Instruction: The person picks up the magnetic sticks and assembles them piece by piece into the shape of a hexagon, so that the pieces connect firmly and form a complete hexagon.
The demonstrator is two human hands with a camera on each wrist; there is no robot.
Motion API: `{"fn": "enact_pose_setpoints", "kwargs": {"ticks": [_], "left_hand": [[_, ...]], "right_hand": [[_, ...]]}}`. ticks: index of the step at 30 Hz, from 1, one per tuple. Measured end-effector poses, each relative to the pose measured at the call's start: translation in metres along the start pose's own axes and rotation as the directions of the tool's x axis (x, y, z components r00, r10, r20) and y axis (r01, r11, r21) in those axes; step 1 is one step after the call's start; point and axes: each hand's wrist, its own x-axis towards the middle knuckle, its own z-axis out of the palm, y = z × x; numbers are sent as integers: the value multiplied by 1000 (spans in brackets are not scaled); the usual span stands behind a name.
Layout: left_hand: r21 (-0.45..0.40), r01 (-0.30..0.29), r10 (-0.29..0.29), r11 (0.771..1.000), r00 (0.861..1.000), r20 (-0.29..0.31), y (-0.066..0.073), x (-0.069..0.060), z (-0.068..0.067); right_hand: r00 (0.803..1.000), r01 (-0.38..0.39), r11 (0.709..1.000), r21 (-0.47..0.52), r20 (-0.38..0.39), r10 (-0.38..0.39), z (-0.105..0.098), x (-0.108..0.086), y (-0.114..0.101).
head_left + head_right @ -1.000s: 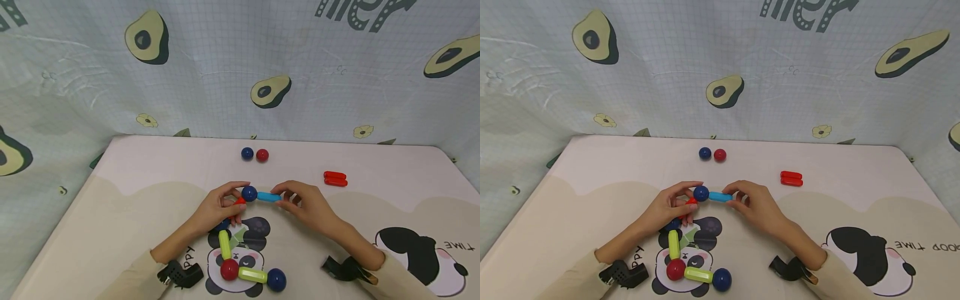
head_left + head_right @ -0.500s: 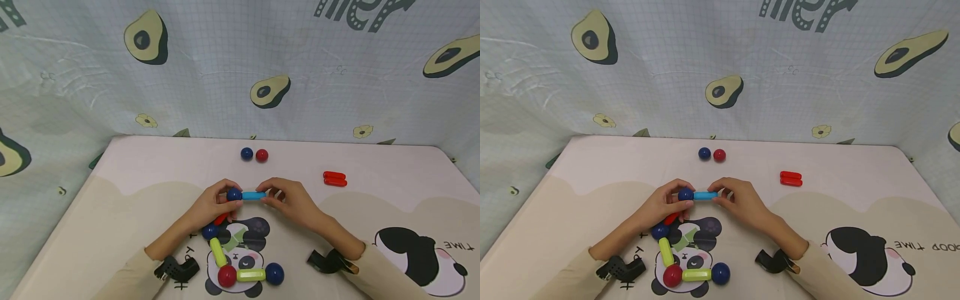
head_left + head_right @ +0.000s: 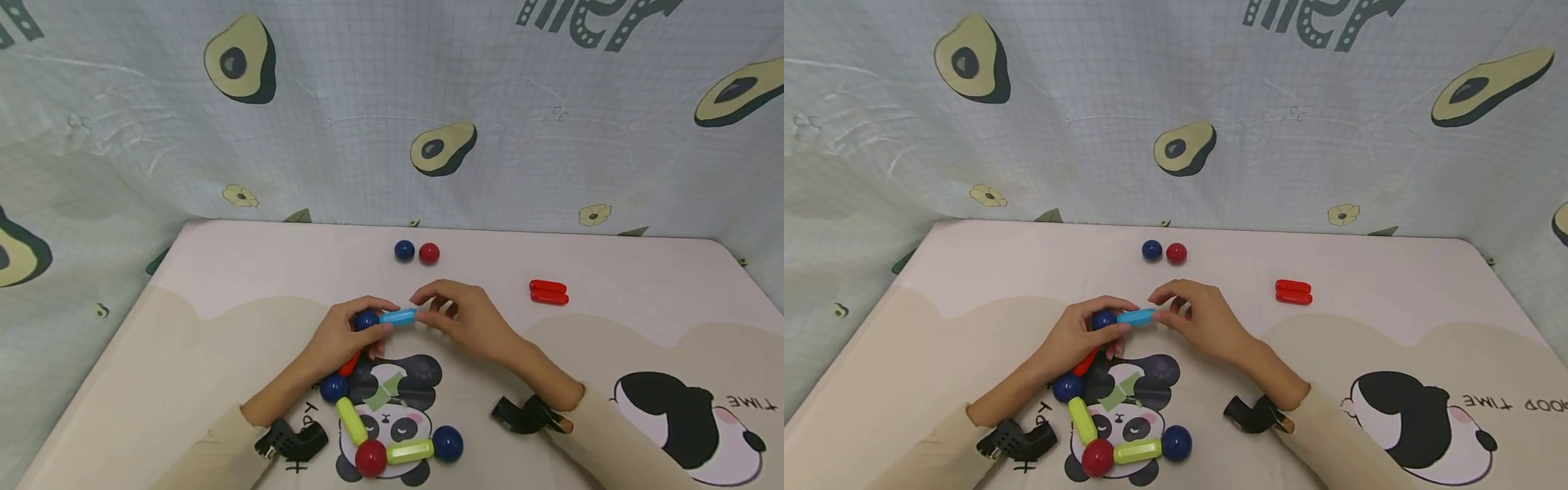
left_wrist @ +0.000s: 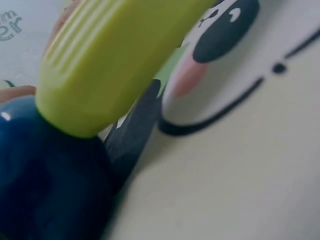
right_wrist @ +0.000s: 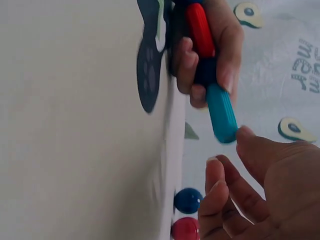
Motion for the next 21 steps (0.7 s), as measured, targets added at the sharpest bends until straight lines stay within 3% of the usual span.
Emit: {"fn": "enact_pose_setpoints", "kwargs": {"ticks": [6, 11, 21], "left_hand": [[-34, -6, 5, 999, 1000, -14, 0, 0, 0], [-41, -2, 2, 999, 1000, -11, 0, 0, -1], [-53, 20, -20, 998, 1000, -4, 1, 0, -1]], "right_hand": [[991, -65, 997, -46, -121, 59, -10, 11, 9], [980, -100, 994, -51, -177, 89, -13, 22, 17], [986, -124, 991, -51, -114, 118, -4, 37, 34]]}}
